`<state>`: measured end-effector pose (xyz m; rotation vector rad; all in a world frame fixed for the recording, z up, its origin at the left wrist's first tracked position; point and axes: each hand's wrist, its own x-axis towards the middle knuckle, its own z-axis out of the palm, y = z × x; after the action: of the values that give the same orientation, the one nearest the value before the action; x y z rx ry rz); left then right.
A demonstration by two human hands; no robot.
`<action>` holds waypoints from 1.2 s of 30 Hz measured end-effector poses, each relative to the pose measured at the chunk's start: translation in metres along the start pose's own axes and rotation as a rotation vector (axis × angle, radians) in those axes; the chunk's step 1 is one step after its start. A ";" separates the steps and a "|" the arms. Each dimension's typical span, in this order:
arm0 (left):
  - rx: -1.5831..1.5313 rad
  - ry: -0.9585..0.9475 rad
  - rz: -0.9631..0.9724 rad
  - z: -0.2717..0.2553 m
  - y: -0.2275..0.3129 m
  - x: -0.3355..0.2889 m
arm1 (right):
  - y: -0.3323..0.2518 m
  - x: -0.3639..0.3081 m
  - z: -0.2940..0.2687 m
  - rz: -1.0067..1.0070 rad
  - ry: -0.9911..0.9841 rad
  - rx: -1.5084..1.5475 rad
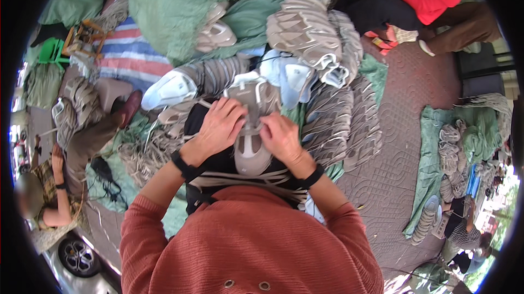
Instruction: Lacing shoelaces through the eyelets of several pairs of sneakers.
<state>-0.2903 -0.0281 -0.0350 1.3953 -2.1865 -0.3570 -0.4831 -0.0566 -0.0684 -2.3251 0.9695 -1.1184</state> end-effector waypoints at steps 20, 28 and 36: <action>-1.227 -0.474 -0.624 -0.069 -0.029 0.014 | 0.003 0.050 -0.032 -0.097 -0.273 0.170; -1.903 0.152 -0.603 -0.067 -0.029 0.011 | 0.004 0.078 -0.033 -0.212 -0.659 0.110; -1.885 0.220 -0.469 -0.078 -0.031 0.022 | 0.010 0.065 -0.024 -0.137 -0.726 0.012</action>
<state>-0.2304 -0.0573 0.0212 0.5873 -0.5071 -1.6704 -0.4769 -0.1118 -0.0255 -2.5084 0.5261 -0.2475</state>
